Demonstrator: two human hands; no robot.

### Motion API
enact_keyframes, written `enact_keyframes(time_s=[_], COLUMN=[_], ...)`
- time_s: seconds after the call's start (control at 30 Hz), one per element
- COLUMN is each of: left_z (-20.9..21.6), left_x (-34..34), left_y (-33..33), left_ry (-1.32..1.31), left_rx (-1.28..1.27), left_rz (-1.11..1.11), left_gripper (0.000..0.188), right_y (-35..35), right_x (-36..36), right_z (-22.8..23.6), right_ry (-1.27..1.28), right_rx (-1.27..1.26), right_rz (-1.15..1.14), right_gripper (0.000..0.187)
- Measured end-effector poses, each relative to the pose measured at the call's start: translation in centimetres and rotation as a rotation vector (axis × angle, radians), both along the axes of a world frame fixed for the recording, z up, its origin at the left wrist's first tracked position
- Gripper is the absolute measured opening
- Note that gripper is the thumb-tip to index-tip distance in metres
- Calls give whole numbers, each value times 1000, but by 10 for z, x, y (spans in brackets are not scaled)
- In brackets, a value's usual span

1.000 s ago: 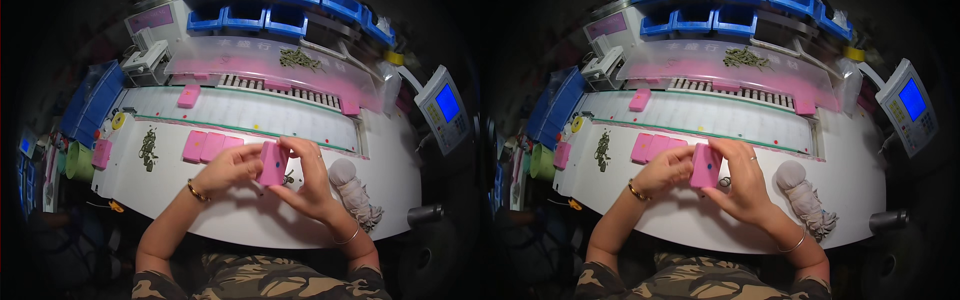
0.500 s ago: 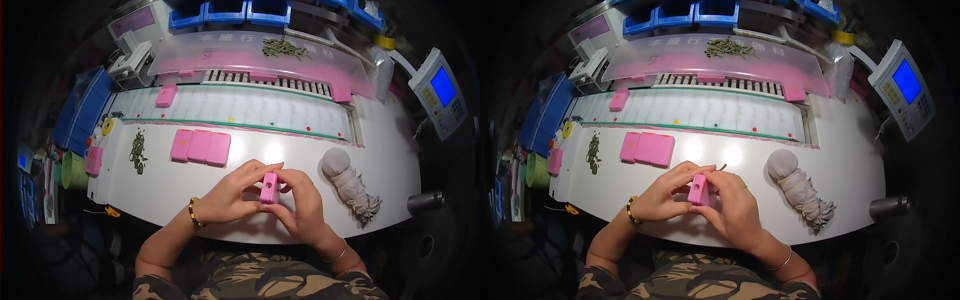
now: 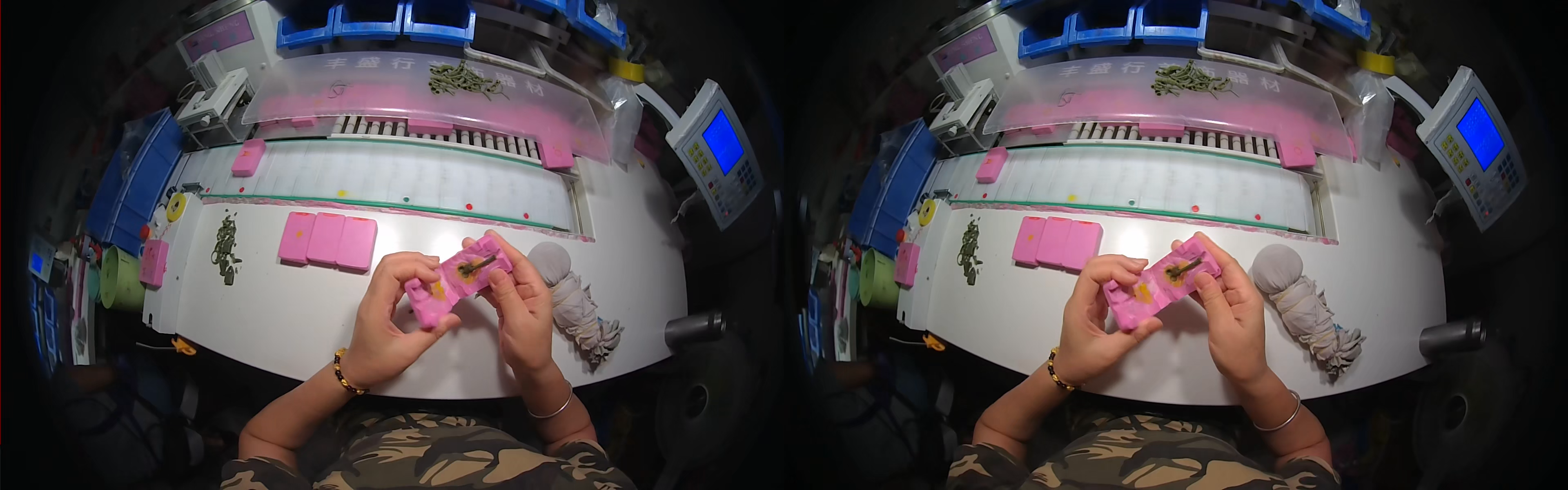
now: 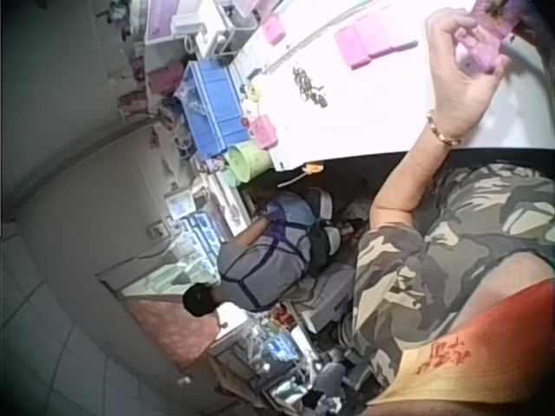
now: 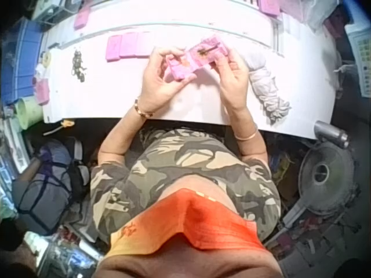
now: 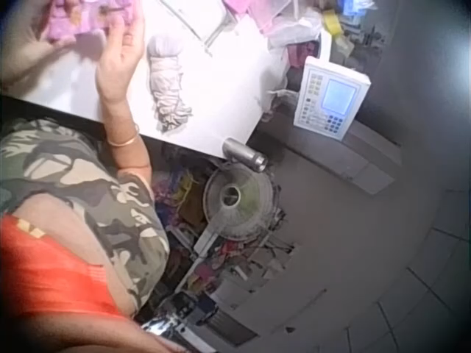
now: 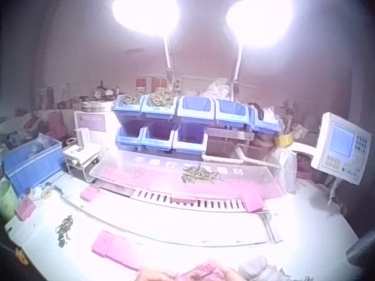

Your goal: Insert small decorative metal findings into pink silicone molds.

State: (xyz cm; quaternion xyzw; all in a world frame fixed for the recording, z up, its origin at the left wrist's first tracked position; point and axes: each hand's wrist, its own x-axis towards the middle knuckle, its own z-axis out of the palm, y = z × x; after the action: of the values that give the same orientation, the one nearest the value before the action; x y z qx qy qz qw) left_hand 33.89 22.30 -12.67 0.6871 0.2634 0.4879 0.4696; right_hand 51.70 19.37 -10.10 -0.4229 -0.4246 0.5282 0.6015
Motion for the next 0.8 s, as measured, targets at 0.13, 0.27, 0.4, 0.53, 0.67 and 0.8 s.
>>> enact_keyframes(time_s=[0.13,0.27,0.4,0.53,0.67,0.8], left_z=[10,6,9,14,9,-3], left_x=[9,2,12,11,8,8], left_y=[-9,-13,-10,3,7,9], left_ry=[-322,-507,-544,-592,-524,-486], left_rx=[-306,-854,-1012,-1132,-1036,-935], left_rz=[-168,-364,-252,-254,-144,-84], left_gripper=[58,50,42,31,25,23], right_y=[1,3,8,1,1,3], right_x=[6,10,7,-7,-5,-8], right_z=[0,12,7,9,11,17], right_ry=[-68,-182,-480,-681,-864,-978], right_rx=[14,-11,215,318,458,589], right_rz=[133,354,402,300,95,-48], right_gripper=[35,36,58,78,62,37])
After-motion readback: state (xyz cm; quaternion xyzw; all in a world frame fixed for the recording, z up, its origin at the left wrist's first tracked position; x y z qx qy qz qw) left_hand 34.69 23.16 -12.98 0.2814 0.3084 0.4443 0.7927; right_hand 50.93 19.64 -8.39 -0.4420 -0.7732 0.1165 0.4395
